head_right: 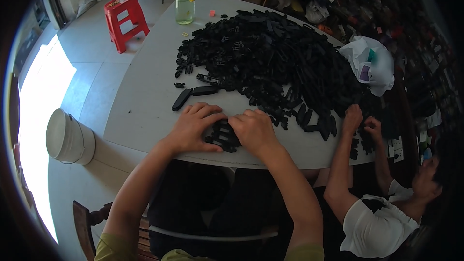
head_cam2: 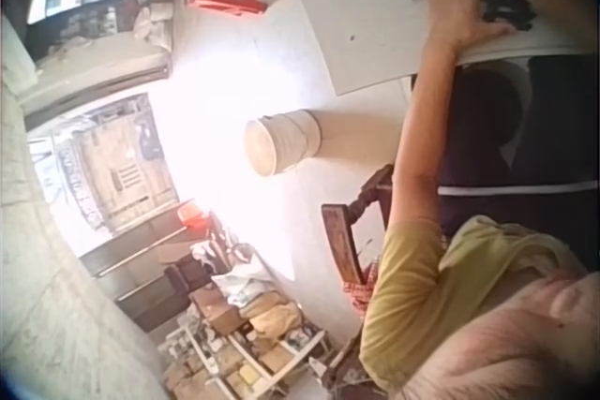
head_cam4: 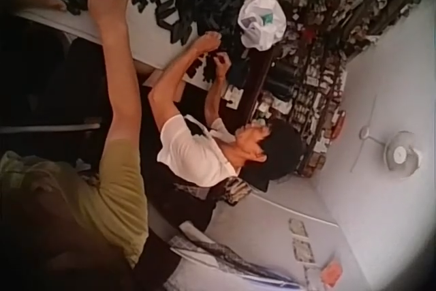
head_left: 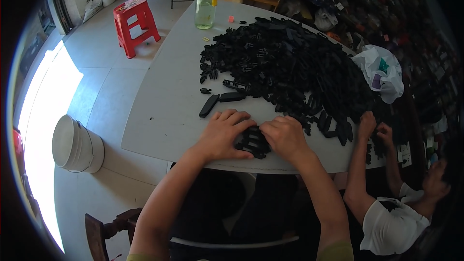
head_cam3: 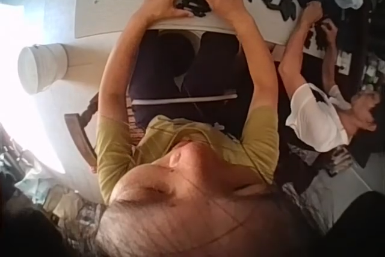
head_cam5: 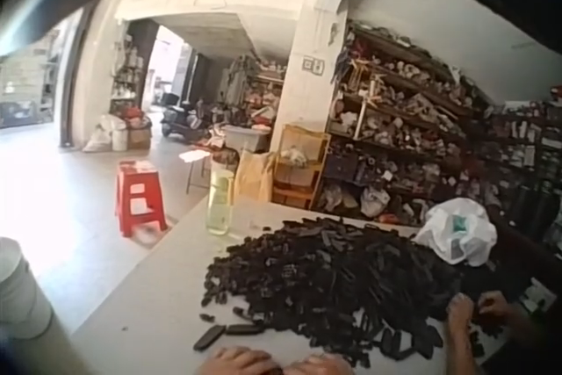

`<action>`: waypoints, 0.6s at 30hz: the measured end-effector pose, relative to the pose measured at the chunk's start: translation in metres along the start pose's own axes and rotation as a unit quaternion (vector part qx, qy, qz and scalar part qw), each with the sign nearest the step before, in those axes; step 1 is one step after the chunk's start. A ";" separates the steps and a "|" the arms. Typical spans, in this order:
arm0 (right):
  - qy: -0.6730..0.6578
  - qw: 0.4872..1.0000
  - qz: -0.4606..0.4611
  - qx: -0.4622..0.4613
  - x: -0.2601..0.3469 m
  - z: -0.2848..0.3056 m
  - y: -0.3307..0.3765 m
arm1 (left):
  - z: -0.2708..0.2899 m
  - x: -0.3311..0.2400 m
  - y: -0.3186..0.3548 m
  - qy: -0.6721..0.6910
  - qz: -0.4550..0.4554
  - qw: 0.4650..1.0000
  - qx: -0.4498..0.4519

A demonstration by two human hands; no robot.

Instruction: Picking up and arranging small black plastic components on a table.

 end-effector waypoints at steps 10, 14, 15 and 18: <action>-0.170 0.930 -0.225 0.237 -0.038 -0.032 -0.009 | -0.002 0.001 0.000 -0.006 0.003 1.000 0.012; -0.151 0.914 -0.220 0.305 -0.033 -0.043 -0.019 | -0.003 0.003 -0.001 -0.004 0.014 1.000 0.026; -0.117 0.931 -0.192 0.288 -0.032 -0.041 -0.024 | -0.002 0.001 -0.004 0.000 0.012 1.000 0.029; -0.101 0.940 -0.166 0.281 -0.029 -0.043 -0.030 | -0.002 0.001 -0.005 0.000 0.013 0.999 0.037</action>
Point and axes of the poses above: each hand's wrist, its own y-axis away from the middle knuckle, its own z-axis out of the back of the hand, x = y × z, the point moved 10 cm from there along -y, towards the middle knuckle, and after that the axes turned 6 degrees about z, right-handed, at the moved point
